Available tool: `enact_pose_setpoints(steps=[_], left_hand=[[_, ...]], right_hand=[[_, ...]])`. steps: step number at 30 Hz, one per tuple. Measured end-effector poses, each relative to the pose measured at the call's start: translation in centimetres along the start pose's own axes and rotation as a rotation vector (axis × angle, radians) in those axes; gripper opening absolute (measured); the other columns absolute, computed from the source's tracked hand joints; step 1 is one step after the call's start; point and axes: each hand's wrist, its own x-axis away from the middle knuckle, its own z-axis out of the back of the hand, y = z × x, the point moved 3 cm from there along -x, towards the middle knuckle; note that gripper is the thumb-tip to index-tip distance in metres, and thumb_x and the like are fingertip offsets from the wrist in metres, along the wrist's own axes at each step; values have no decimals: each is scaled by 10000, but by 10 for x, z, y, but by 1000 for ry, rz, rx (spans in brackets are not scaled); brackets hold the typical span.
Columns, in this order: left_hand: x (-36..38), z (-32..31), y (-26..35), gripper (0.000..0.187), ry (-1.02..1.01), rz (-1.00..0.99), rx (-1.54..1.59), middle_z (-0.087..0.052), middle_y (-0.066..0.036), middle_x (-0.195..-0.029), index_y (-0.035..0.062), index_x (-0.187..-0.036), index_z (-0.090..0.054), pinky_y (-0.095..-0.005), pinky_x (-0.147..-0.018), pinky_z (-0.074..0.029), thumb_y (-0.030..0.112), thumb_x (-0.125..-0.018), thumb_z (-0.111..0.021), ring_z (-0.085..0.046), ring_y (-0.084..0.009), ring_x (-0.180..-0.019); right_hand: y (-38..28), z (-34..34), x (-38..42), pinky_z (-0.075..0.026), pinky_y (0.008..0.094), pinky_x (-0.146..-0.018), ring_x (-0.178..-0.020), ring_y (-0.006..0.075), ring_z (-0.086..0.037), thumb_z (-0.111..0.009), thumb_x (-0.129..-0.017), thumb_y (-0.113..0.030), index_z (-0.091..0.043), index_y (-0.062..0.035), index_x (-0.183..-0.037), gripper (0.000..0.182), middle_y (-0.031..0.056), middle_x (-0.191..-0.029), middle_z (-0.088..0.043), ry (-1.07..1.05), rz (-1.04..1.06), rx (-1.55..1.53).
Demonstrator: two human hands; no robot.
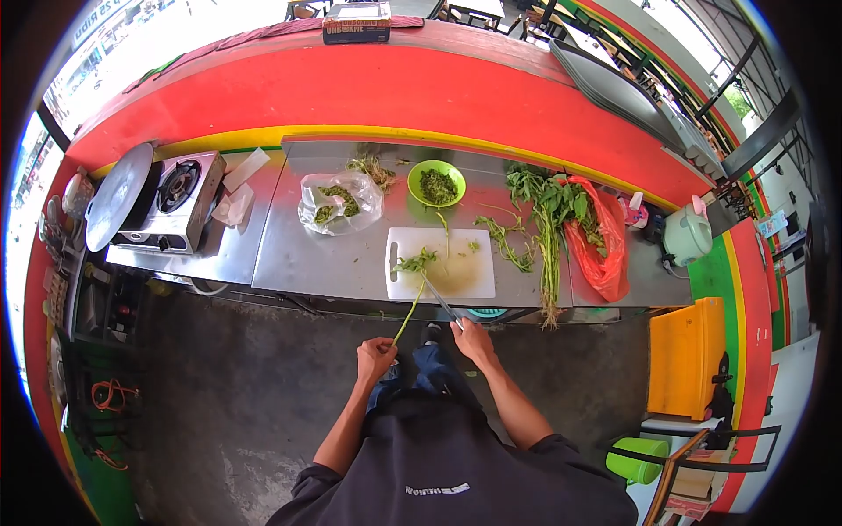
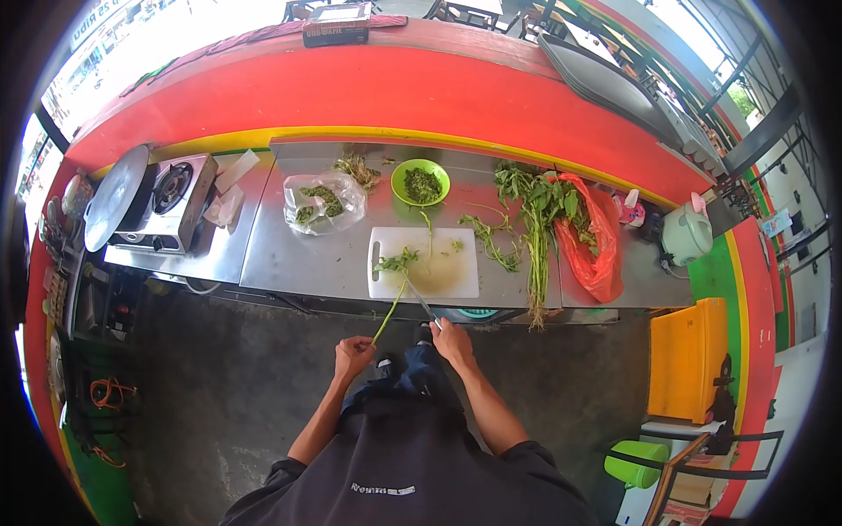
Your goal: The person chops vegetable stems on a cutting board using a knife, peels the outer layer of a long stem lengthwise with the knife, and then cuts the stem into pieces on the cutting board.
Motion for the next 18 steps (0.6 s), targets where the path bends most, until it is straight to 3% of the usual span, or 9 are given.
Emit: enact_pose_setpoints(steps=[7,18], left_hand=[[3,3,0,271,0,8,51,-709,-127,-691,-52,-988,-717,-287,-590,-558,141,-799,-699,-709,-175,-591],[32,10,24,251,-58,2,155,-717,-99,-726,-52,-996,-714,-257,-593,-539,138,-834,-701,-698,-137,-615]], right_hand=[[7,-11,-7,-511,579,-668,-750,504,-635,-550,-956,-355,-583,-24,-957,333,276,-764,-661,14,95,72],[4,-9,-6,-499,586,-695,-791,513,-629,-522,-970,-382,-559,0,-954,384,303,-799,-652,-46,57,61]])
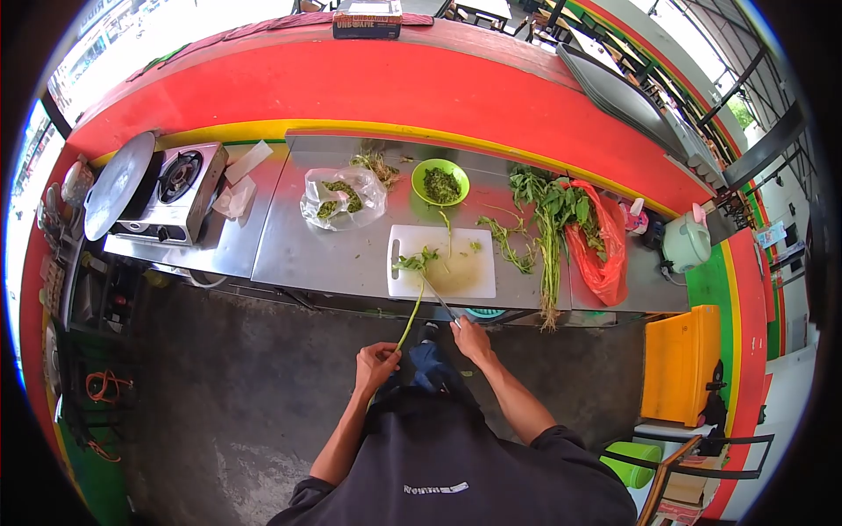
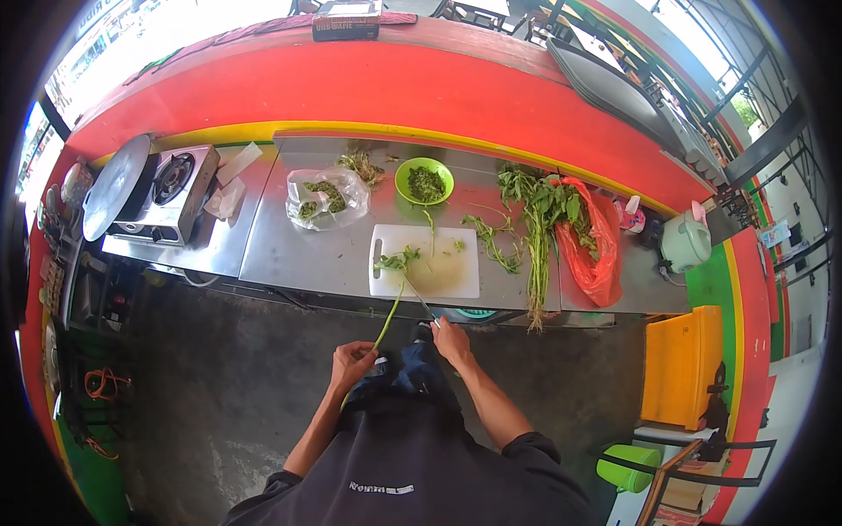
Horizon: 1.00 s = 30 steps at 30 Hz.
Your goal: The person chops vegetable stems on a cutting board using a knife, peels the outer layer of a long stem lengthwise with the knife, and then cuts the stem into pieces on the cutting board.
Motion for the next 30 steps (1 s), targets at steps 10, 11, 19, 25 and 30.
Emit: enact_pose_setpoints(steps=[10,11,19,25,30], left_hand=[[-35,10,-18,218,106,-11,239,-661,-73,-845,-39,-1054,-578,-249,-608,-503,162,-968,-590,-624,-98,-672],[-47,7,-18,218,101,-14,235,-661,-73,-845,-39,-1054,-578,-249,-608,-503,162,-968,-590,-624,-98,-672],[-151,-65,3,403,132,-130,27,-673,-104,-872,-35,-1149,-544,-315,-637,-513,241,-896,-694,-635,-153,-685],[-201,-90,1,508,249,-197,-103,-665,-149,-1042,-24,-1231,-547,-336,-623,-528,181,-812,-745,-664,-203,-662],[-229,-101,10,504,277,-133,-31,-671,-146,-1005,-52,-1212,-572,-327,-602,-530,194,-810,-751,-667,-203,-678]], right_hand=[[29,-4,-20,-466,548,-730,-853,492,-613,-504,-974,-435,-579,30,-895,477,290,-844,-643,213,-89,-275],[31,0,-29,-468,554,-738,-858,493,-615,-499,-974,-441,-591,33,-899,489,299,-840,-644,221,-117,-342],[29,4,-90,-488,552,-784,-892,485,-625,-510,-962,-416,-602,6,-1027,436,293,-897,-662,157,-232,-215],[10,14,-53,-495,554,-799,-908,486,-624,-515,-955,-424,-604,-14,-1053,430,300,-930,-660,7,-140,-219],[14,17,-64,-488,558,-776,-885,496,-617,-517,-961,-409,-595,-6,-1035,418,299,-901,-659,93,-272,-333]])
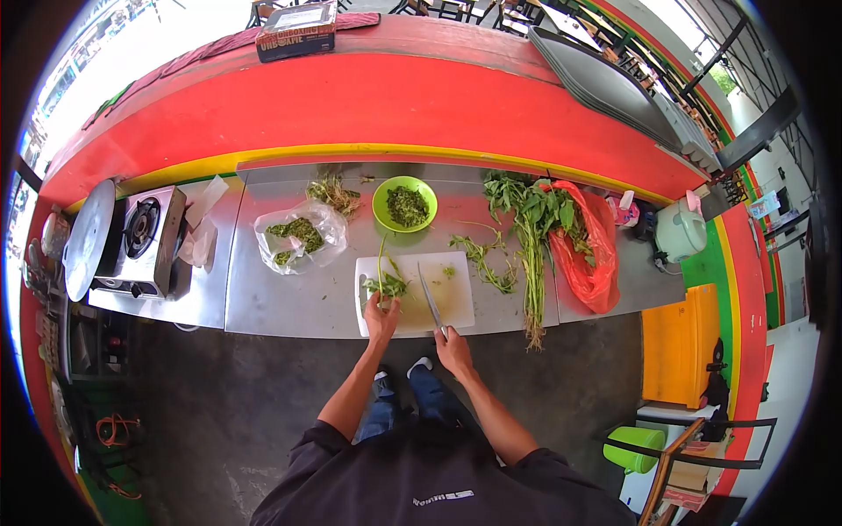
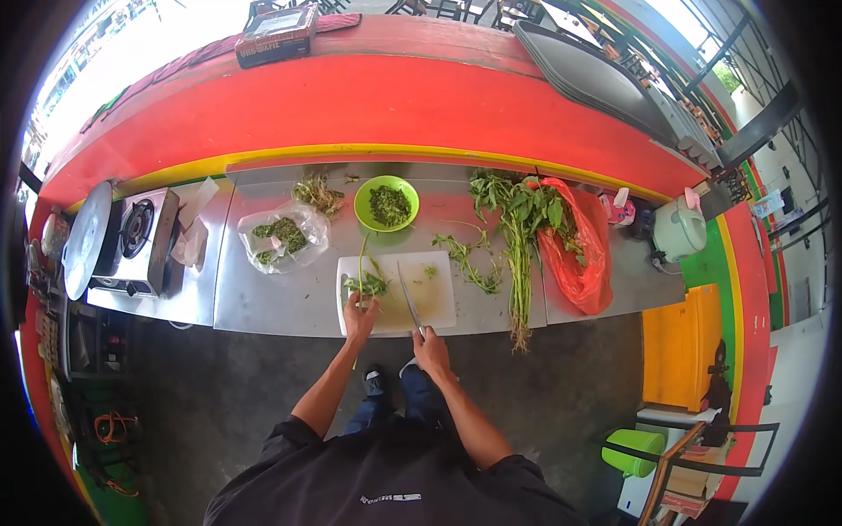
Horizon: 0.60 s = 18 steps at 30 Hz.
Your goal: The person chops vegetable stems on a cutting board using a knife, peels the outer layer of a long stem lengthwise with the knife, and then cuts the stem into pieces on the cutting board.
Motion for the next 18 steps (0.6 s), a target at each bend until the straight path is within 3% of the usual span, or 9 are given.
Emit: enact_pose_setpoints(steps=[5,8,11,13,18], left_hand=[[-19,-11,-1,492,76,-49,-46,-673,-166,-955,-63,-1187,-591,-359,-666,-529,285,-864,-720,-660,-245,-719],[-15,9,31,454,141,-45,-89,-669,-163,-943,-40,-1193,-602,-373,-711,-515,310,-912,-670,-644,-268,-771],[-8,42,42,329,192,-161,-195,-638,-165,-1035,-2,-1197,-624,-367,-726,-502,232,-968,-596,-625,-275,-848],[1,61,56,266,223,-263,-178,-603,-168,-1106,-1,-1181,-637,-359,-722,-491,162,-984,-561,-613,-272,-871],[9,93,41,230,163,-150,-136,-614,-134,-1022,6,-1140,-657,-335,-687,-475,142,-973,-578,-606,-253,-834]], right_hand=[[-9,-27,-11,-501,568,-717,-820,506,-623,-504,-970,-403,-558,9,-1027,419,320,-845,-649,-68,30,8],[-24,-59,5,-498,588,-667,-764,500,-627,-501,-974,-388,-519,16,-1067,416,317,-778,-640,-105,52,-24],[-52,-98,25,-480,607,-642,-693,513,-608,-496,-978,-364,-491,24,-1102,407,307,-699,-620,-248,239,-130],[-70,-114,33,-479,606,-639,-689,515,-605,-498,-978,-363,-484,18,-1120,407,306,-702,-621,-281,254,-163],[-83,-112,26,-499,572,-692,-804,502,-620,-503,-981,-355,-524,-11,-1121,372,304,-826,-648,-288,242,-224]])
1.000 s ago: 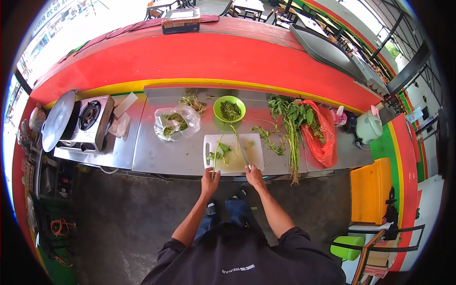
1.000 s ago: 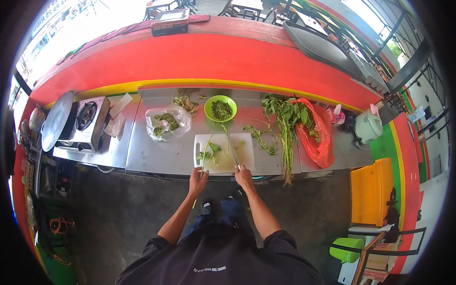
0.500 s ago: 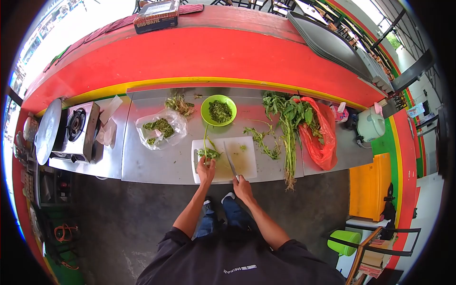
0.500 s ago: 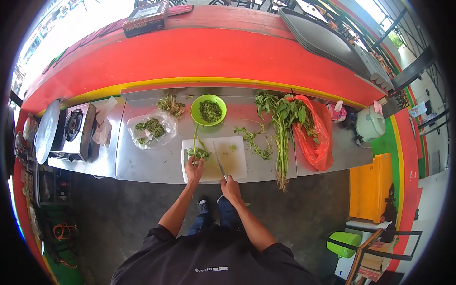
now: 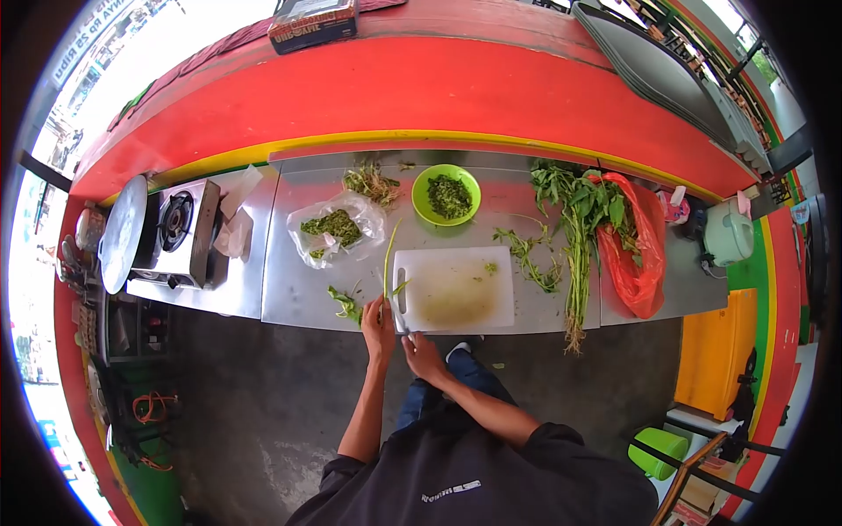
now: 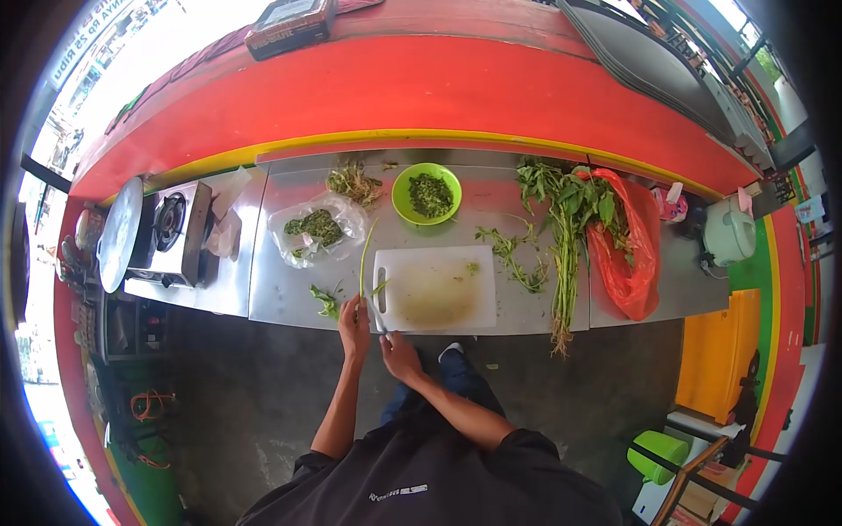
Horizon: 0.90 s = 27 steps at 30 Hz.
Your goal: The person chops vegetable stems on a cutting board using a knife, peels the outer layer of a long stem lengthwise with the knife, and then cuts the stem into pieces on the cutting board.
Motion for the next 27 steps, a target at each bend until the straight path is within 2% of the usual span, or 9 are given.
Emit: enact_pose_setpoints(steps=[4,7,10,17,18,20,22,24,27], left_hand=[[5,10,-23,228,37,28,-55,-582,-121,-979,1,-1135,-649,-333,-650,-450,144,-966,-593,-571,-226,-794],[14,26,-47,320,504,-22,-137,-494,-167,-1095,-18,-1207,-591,-333,-689,-463,182,-958,-617,-552,-245,-871],[19,29,-78,377,526,154,-127,-486,-181,-1096,-25,-1243,-559,-352,-702,-475,186,-941,-639,-553,-259,-852],[-6,-5,-91,460,19,-97,-161,-551,-182,-1026,-2,-1331,-514,-379,-683,-485,113,-902,-632,-579,-306,-827],[-8,-8,-83,465,1,-153,-136,-549,-190,-1049,-2,-1338,-511,-380,-687,-490,108,-901,-630,-579,-305,-818],[-5,-10,-68,474,15,-188,-74,-542,-202,-1087,-8,-1347,-504,-383,-704,-499,108,-905,-631,-579,-307,-826],[3,1,-42,472,75,-97,-70,-533,-206,-1123,-15,-1339,-510,-377,-711,-509,119,-906,-640,-586,-309,-850],[10,8,-28,432,81,-120,-49,-548,-187,-1093,-11,-1325,-525,-368,-694,-511,95,-917,-622,-583,-301,-856],[24,8,-25,358,-100,-144,201,-616,-97,-921,-15,-1305,-535,-331,-655,-492,27,-949,-541,-559,-193,-745]], right_hand=[[19,29,-13,-476,521,-703,-862,498,-610,-526,-978,-331,-557,8,-1005,341,285,-842,-640,154,67,-50],[37,55,-12,-466,491,-687,-814,469,-619,-532,-978,-335,-558,16,-966,352,262,-816,-629,176,-23,12],[55,75,-2,-458,467,-658,-723,414,-609,-541,-977,-335,-563,20,-932,359,224,-757,-607,271,-13,-19],[109,67,24,-413,372,-461,-486,192,-513,-558,-980,-368,-551,-12,-884,369,72,-621,-538,329,-119,-95],[104,68,30,-413,372,-461,-486,192,-513,-558,-980,-368,-551,-12,-884,369,72,-621,-538,343,-115,-91],[96,66,39,-459,501,-670,-776,448,-622,-552,-960,-414,-565,18,-878,440,235,-768,-627,318,-218,-142],[94,67,46,-458,501,-660,-760,436,-631,-559,-956,-416,-567,18,-874,441,219,-743,-627,349,-193,-170],[88,69,54,-355,285,-369,-441,96,-450,-577,-980,-354,-500,-69,-865,317,-4,-605,-475,330,-149,-222],[74,78,66,-347,260,-371,-448,76,-441,-587,-979,-342,-494,-87,-862,295,-10,-612,-477,289,-117,-306]])
